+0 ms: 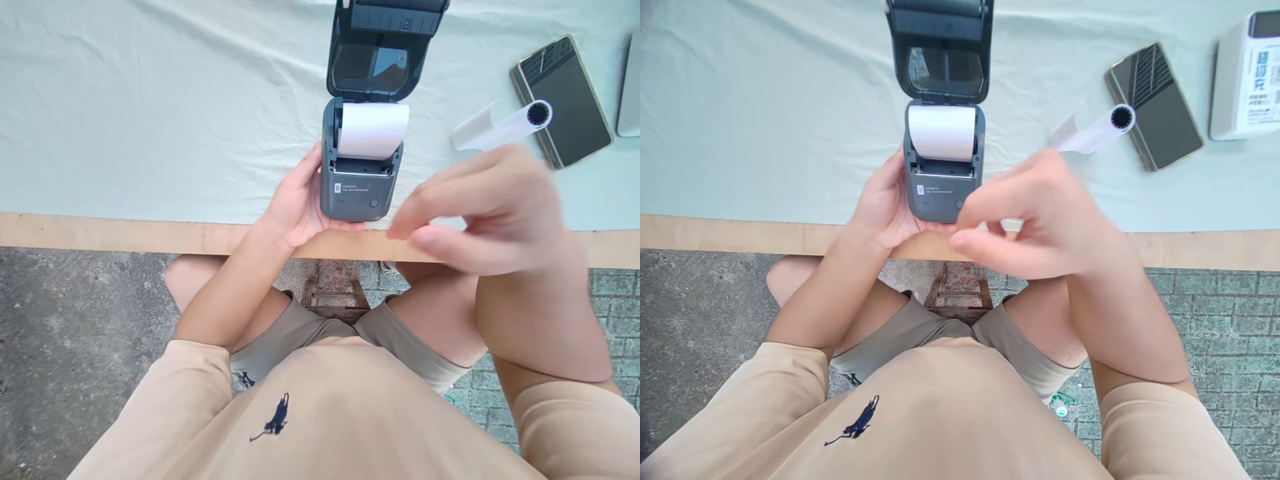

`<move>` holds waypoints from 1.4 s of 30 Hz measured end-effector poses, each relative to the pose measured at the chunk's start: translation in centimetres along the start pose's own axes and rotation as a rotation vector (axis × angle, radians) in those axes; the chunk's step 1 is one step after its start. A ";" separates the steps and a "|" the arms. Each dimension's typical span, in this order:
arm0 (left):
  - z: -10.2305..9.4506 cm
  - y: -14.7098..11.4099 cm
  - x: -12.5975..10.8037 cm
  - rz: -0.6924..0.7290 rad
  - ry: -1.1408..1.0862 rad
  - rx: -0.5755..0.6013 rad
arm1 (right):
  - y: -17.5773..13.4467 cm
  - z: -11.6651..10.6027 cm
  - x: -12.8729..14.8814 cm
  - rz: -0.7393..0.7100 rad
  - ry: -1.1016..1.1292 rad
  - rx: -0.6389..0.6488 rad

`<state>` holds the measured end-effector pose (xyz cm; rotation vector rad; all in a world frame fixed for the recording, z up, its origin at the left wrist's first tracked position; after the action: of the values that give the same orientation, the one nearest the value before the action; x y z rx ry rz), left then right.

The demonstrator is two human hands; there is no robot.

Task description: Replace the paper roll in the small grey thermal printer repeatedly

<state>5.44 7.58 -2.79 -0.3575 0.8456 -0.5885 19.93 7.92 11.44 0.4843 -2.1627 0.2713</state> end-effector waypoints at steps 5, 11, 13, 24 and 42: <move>0.4 -0.1 -0.1 0.023 0.074 0.049 | -0.3 -0.1 0.3 -0.097 -0.221 -0.119; 0.0 -0.3 0.1 0.069 0.071 0.055 | 1.0 -0.1 -3.0 0.101 -0.321 -0.219; 0.0 -0.5 0.0 0.094 0.093 0.053 | 1.3 -0.1 -3.5 0.178 -0.370 -0.225; -0.5 -0.6 0.2 0.066 0.134 0.001 | 3.6 1.3 -1.2 0.432 -0.742 -0.132; -0.1 -0.1 0.0 0.036 0.023 0.036 | -1.0 -5.5 -14.9 0.341 0.120 -0.394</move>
<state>5.36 7.52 -2.78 -0.3022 0.8605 -0.5745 32.34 12.63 2.68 -0.1228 -2.1026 0.0515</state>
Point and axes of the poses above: each hand's wrist, its own y-axis towards the middle knuckle, its own z-axis out of the palm, x = y × z, the point moved 10 cm from there along y, towards the middle knuckle, and after that the axes turned 11 degrees about z, right-handed, at the moved point
